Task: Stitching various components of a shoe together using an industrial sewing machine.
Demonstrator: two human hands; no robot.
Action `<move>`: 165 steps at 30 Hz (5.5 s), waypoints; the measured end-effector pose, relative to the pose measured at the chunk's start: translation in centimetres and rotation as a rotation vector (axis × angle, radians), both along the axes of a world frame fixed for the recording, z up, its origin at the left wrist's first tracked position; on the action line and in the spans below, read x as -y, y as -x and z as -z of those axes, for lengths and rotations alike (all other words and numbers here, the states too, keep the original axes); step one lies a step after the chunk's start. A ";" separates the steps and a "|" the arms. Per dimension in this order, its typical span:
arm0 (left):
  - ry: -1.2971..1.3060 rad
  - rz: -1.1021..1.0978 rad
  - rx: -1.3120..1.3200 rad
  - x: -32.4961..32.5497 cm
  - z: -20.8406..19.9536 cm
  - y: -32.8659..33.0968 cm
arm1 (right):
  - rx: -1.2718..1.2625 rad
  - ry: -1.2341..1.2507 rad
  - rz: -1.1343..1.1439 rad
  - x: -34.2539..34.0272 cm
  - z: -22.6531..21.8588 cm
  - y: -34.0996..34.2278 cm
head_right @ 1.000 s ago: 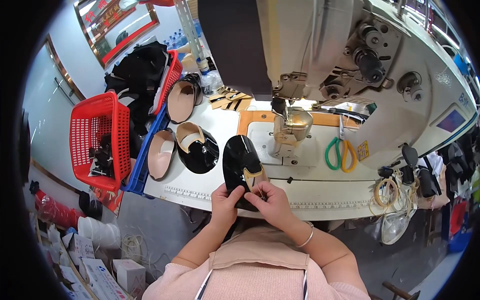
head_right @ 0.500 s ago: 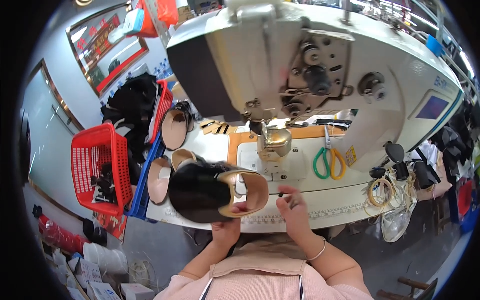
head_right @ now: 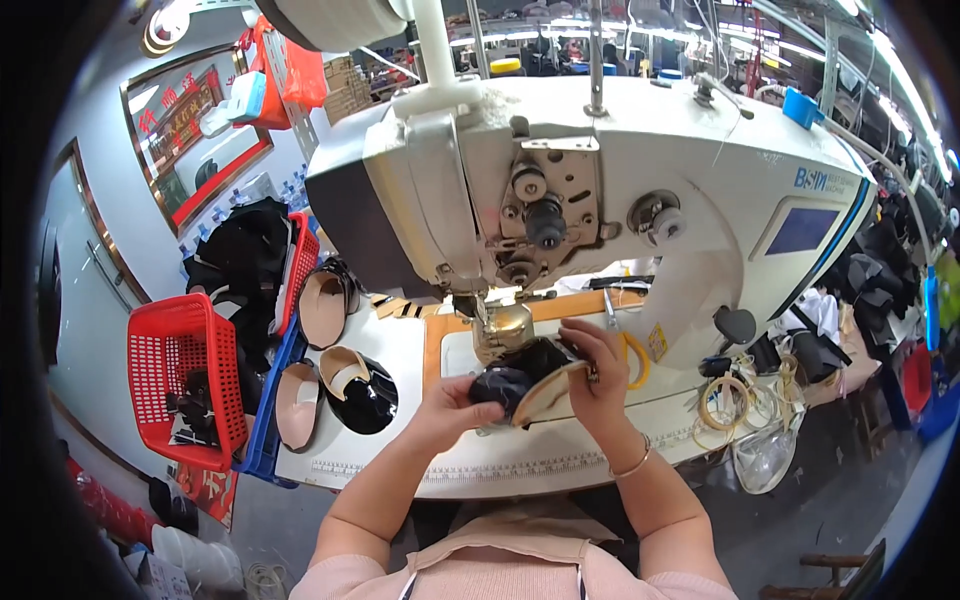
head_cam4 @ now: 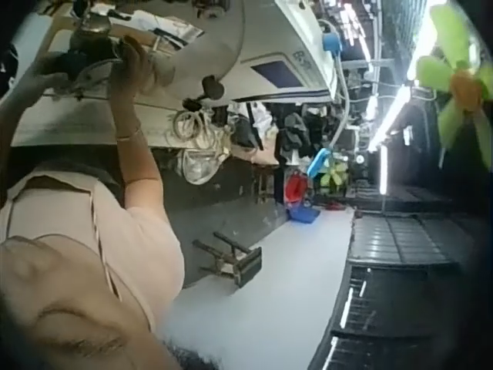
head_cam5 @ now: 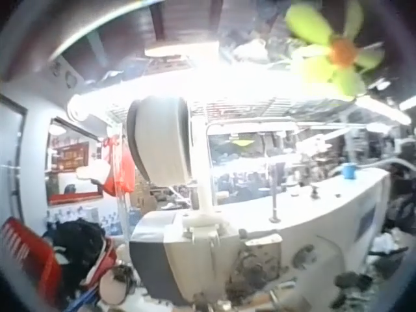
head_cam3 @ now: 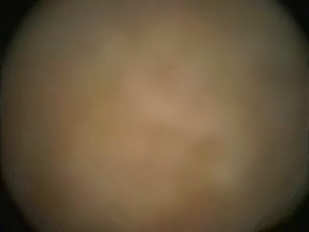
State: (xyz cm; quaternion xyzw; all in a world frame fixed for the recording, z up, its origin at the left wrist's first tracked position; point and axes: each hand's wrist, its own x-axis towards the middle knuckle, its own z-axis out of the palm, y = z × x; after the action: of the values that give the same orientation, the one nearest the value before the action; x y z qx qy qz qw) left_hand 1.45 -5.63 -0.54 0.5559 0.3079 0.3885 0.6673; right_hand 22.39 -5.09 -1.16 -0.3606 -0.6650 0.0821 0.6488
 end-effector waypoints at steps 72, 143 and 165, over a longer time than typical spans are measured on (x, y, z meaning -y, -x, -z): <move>0.320 -0.406 0.436 -4.9 0.5 -1.1 | -0.064 -0.106 0.170 -3.4 -0.4 1.7; -0.121 -0.459 0.080 -5.0 -0.6 -1.7 | 0.320 0.226 -0.054 -4.7 -3.1 1.3; 0.149 -0.124 0.116 -8.5 -1.4 1.5 | 0.476 0.039 0.210 -2.3 -4.1 3.7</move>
State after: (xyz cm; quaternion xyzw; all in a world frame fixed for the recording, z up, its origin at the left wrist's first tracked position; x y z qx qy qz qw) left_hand -0.05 2.86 0.90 0.4612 0.3305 0.4366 0.6982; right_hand 18.66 -2.75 2.91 -0.4493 -0.7563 -0.0600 0.4718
